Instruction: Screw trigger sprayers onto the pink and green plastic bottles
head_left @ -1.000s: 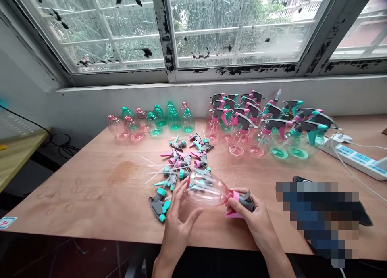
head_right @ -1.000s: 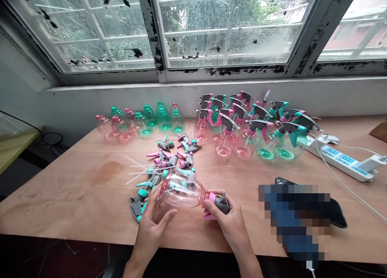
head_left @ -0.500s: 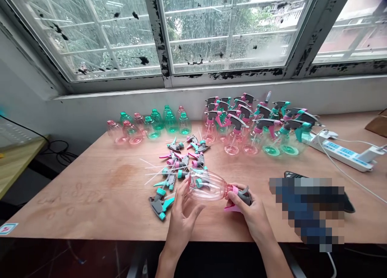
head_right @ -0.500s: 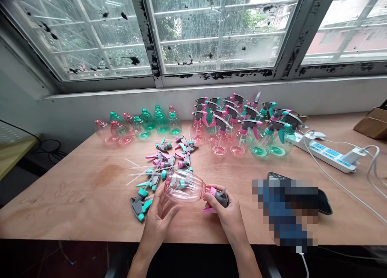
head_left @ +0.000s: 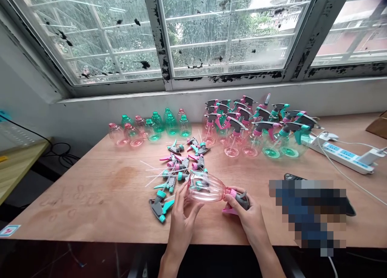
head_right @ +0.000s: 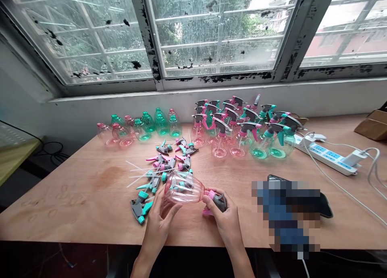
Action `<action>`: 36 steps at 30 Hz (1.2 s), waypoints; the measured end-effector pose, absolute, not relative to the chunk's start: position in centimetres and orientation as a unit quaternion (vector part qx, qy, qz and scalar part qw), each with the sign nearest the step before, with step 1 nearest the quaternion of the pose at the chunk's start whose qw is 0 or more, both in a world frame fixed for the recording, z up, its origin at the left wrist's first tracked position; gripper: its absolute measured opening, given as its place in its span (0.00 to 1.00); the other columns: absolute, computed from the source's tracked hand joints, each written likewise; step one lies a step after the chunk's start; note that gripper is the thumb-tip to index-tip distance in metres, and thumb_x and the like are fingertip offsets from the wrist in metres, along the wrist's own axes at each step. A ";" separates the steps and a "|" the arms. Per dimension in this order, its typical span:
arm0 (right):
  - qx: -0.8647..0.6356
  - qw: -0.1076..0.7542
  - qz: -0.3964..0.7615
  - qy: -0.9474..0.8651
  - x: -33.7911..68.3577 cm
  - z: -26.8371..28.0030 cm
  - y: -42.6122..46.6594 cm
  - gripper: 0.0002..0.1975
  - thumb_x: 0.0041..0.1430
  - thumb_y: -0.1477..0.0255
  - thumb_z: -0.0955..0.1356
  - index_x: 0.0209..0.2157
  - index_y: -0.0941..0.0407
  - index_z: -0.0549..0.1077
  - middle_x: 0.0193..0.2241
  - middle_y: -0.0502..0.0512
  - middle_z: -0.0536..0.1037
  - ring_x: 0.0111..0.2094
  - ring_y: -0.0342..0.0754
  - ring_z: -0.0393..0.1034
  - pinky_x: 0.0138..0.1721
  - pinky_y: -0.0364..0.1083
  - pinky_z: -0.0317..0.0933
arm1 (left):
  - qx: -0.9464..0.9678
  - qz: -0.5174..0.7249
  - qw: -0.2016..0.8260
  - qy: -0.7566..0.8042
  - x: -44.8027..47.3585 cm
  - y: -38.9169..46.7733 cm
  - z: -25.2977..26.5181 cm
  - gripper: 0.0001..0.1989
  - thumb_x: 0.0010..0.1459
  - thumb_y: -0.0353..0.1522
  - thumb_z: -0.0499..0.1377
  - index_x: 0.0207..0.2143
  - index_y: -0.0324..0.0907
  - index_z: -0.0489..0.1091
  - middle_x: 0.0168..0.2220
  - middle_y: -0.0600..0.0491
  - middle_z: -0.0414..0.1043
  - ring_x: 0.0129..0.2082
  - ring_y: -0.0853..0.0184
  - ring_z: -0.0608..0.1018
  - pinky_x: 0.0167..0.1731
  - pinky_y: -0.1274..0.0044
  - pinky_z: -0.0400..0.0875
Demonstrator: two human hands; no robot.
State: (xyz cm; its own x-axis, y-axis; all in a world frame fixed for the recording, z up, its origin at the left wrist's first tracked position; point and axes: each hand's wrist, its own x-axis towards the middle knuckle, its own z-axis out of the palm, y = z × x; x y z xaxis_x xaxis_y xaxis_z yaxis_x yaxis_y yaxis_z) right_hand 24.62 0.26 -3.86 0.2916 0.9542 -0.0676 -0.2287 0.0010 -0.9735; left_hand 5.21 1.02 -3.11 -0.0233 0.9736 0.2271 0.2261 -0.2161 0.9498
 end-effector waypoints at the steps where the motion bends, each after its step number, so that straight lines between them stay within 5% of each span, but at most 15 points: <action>1: -0.517 0.612 0.482 -0.354 24.7 -3.8 0.2 0.19 0.50 0.59 0.79 0.40 0.55 0.79 0.24 0.49 0.78 0.25 0.49 0.73 0.28 0.47 0.76 | 0.588 0.507 0.387 0.497 5.2 1.0 -3.1 0.28 0.63 0.38 0.64 0.64 0.57 0.61 0.69 0.52 0.57 0.66 0.53 0.68 0.62 0.63 0.68; 10: -0.514 0.550 0.524 -0.399 25.5 -3.2 -0.3 0.22 0.46 0.56 0.79 0.38 0.56 0.81 0.23 0.50 0.79 0.24 0.50 0.74 0.26 0.47 0.75 | 0.527 0.515 0.463 0.493 4.9 1.0 -3.2 0.37 0.61 0.43 0.64 0.66 0.51 0.51 0.70 0.44 0.57 0.69 0.51 0.63 0.65 0.61 0.62; 20: -0.528 0.573 0.482 -0.401 25.1 -3.9 0.4 0.21 0.49 0.56 0.78 0.39 0.57 0.80 0.23 0.49 0.77 0.24 0.49 0.72 0.26 0.47 0.73 | 0.550 0.503 0.479 0.463 4.9 0.8 -2.8 0.37 0.61 0.40 0.65 0.67 0.53 0.52 0.70 0.48 0.57 0.68 0.53 0.63 0.67 0.62 0.58; 30: -0.463 0.523 0.546 -0.463 24.9 -3.3 2.6 0.16 0.58 0.61 0.75 0.40 0.58 0.76 0.27 0.50 0.78 0.27 0.47 0.70 0.30 0.47 0.71 | 0.516 0.536 0.475 0.470 4.8 1.1 -2.9 0.36 0.63 0.40 0.63 0.68 0.53 0.48 0.72 0.46 0.48 0.68 0.51 0.62 0.63 0.64 0.65; 36: -0.470 0.506 0.556 -0.462 25.5 -3.4 1.5 0.17 0.59 0.60 0.74 0.42 0.57 0.75 0.27 0.50 0.78 0.28 0.49 0.70 0.30 0.49 0.73 | 0.530 0.524 0.472 0.471 4.7 0.6 -2.9 0.39 0.63 0.39 0.64 0.69 0.54 0.45 0.74 0.47 0.43 0.71 0.52 0.56 0.68 0.61 0.56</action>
State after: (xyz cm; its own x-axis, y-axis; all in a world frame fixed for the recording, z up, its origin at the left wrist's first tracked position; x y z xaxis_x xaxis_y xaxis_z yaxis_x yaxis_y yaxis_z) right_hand 25.55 1.50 -3.43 -0.0454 0.9975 -0.0548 -0.1276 -0.0602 -0.9900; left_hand 4.68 0.56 -2.92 0.0065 0.9938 0.1109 0.0046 -0.1109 0.9938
